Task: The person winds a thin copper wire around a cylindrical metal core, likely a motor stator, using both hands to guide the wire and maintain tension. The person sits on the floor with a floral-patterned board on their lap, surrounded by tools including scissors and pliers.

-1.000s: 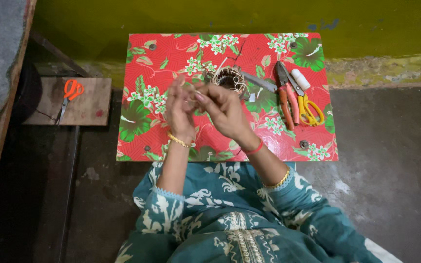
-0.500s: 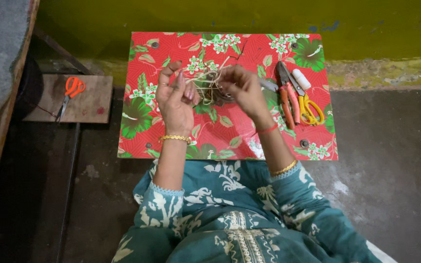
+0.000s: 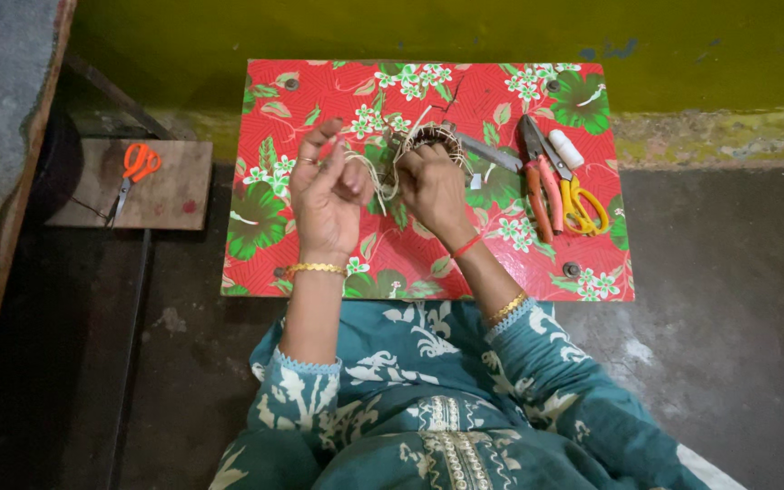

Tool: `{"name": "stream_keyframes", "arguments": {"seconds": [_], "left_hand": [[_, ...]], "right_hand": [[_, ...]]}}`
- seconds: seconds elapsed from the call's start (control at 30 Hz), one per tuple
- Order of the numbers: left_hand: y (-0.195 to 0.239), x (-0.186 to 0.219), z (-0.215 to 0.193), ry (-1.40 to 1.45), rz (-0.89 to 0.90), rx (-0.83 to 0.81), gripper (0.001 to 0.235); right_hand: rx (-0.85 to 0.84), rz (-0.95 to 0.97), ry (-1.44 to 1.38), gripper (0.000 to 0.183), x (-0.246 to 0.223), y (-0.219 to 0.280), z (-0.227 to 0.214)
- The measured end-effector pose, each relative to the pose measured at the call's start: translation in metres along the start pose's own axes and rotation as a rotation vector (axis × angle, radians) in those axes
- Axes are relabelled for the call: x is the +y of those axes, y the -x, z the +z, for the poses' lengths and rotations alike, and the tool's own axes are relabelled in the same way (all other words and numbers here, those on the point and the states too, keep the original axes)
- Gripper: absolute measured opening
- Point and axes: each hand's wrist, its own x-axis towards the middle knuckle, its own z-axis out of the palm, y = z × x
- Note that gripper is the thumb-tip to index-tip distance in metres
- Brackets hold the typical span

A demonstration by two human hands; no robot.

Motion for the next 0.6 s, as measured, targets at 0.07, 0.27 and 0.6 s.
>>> {"name": "stream_keyframes", "arguments": {"seconds": [0.07,0.27,0.6], "left_hand": [[-0.007,-0.009,-0.01,-0.363,-0.017,0.064,0.021],[-0.005,-0.027,-0.027,-1.602,0.368,0.048,0.022],[-0.003,-0.041,-0.037,-1.72,0.563,0.135,0.025]], "right_hand": [[-0.015,0.029,-0.013,0.005,-0.001,0.002,-0.002],[-0.049,-0.037,-0.203,0.007,-0.003,0.013,-0.014],[0.036,0.205,-0.195,0.015,0.014,0.02,-0.031]]}}
